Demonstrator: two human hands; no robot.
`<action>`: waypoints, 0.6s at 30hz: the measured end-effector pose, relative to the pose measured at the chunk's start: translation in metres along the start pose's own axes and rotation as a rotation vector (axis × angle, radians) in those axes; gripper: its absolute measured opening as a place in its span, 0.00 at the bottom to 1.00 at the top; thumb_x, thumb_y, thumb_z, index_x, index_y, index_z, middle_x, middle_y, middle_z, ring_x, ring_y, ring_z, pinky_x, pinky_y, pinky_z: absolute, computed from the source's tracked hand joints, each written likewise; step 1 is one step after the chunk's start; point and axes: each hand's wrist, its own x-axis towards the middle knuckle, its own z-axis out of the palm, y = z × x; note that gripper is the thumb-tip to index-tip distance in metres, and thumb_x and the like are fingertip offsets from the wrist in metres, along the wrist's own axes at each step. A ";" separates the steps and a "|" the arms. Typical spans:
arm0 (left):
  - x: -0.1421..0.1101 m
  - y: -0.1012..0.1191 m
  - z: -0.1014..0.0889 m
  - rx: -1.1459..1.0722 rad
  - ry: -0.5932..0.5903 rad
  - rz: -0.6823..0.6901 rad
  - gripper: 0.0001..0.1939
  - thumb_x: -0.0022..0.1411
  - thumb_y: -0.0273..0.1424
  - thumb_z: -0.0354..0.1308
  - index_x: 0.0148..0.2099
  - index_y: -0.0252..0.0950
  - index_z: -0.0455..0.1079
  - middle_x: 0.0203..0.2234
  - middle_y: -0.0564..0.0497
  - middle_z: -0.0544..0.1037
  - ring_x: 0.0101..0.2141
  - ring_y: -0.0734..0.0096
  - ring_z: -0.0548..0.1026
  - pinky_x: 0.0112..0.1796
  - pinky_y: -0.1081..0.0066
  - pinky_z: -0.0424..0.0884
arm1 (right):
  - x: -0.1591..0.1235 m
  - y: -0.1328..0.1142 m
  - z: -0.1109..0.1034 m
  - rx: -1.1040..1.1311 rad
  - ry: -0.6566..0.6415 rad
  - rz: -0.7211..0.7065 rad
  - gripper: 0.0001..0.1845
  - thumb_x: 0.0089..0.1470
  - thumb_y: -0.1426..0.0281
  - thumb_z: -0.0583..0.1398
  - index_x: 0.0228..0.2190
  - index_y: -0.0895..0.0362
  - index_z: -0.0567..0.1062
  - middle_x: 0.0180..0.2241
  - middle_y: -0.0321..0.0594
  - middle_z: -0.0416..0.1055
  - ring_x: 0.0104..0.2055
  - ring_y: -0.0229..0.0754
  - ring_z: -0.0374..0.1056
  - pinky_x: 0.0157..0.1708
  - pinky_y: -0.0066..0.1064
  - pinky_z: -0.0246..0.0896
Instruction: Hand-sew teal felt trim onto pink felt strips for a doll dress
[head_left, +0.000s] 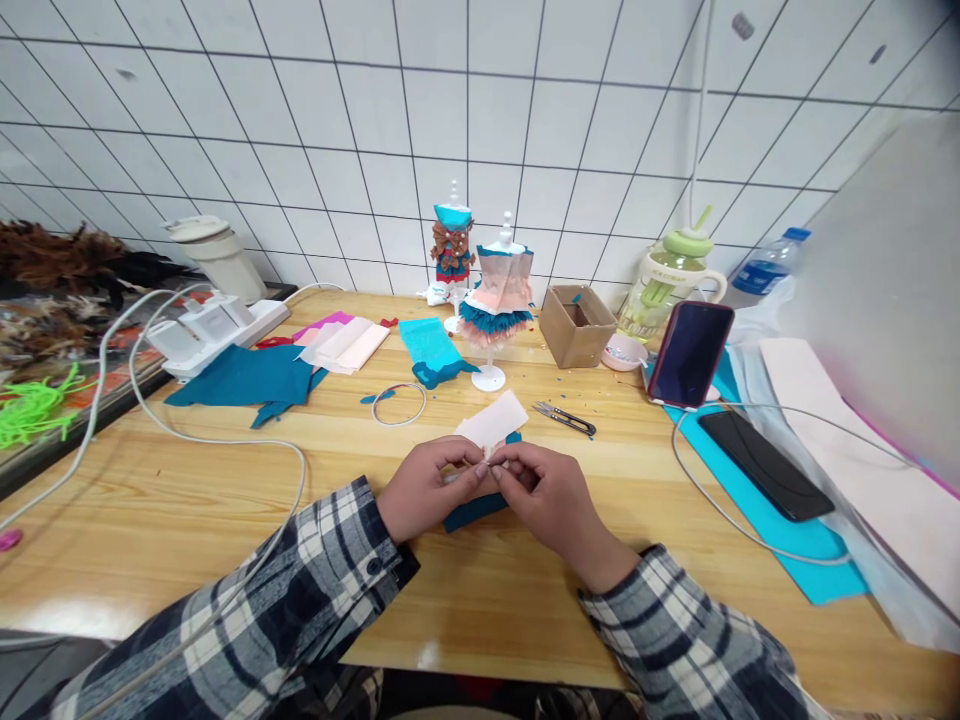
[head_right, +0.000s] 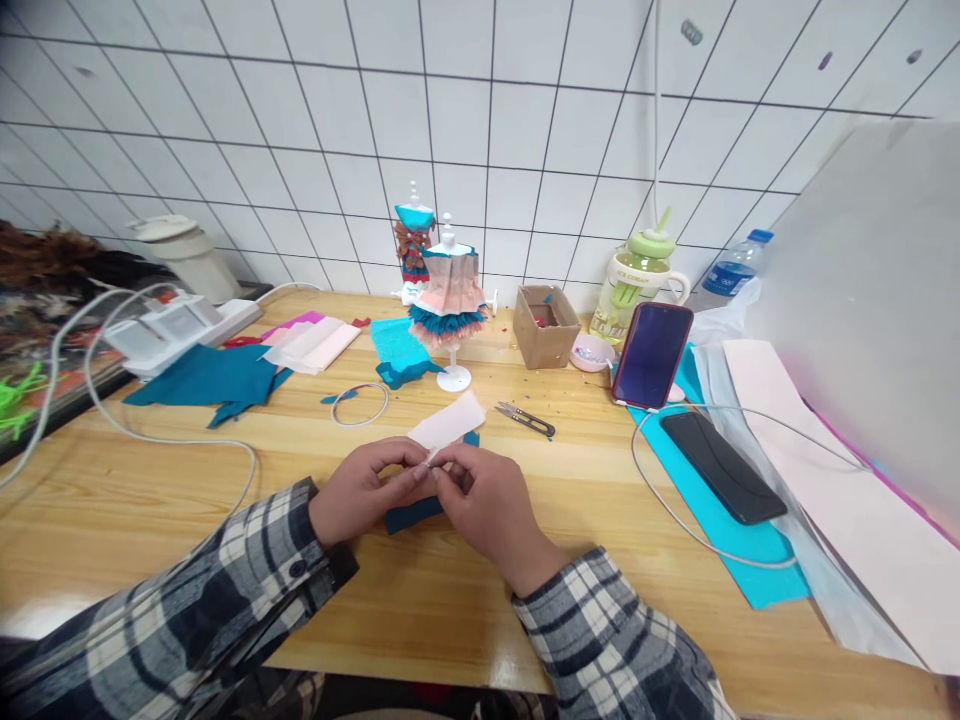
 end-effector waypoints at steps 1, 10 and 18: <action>0.000 -0.001 0.000 0.013 0.004 -0.016 0.13 0.63 0.37 0.55 0.33 0.34 0.75 0.30 0.48 0.79 0.33 0.68 0.75 0.37 0.72 0.69 | 0.000 0.000 0.001 0.000 -0.002 -0.003 0.08 0.52 0.71 0.59 0.33 0.53 0.79 0.21 0.30 0.69 0.21 0.32 0.59 0.22 0.24 0.52; -0.001 -0.005 0.001 0.002 -0.002 -0.080 0.14 0.61 0.38 0.56 0.33 0.34 0.75 0.29 0.48 0.79 0.32 0.68 0.75 0.36 0.72 0.71 | -0.001 -0.002 0.001 0.003 -0.034 -0.042 0.09 0.52 0.72 0.60 0.35 0.53 0.80 0.23 0.32 0.72 0.23 0.34 0.63 0.25 0.25 0.55; 0.000 -0.005 0.002 -0.037 0.005 -0.067 0.11 0.60 0.34 0.55 0.33 0.33 0.75 0.30 0.48 0.80 0.33 0.67 0.77 0.37 0.71 0.71 | -0.004 -0.005 0.003 -0.049 0.002 -0.081 0.10 0.54 0.71 0.59 0.36 0.52 0.81 0.27 0.34 0.77 0.25 0.35 0.65 0.28 0.26 0.57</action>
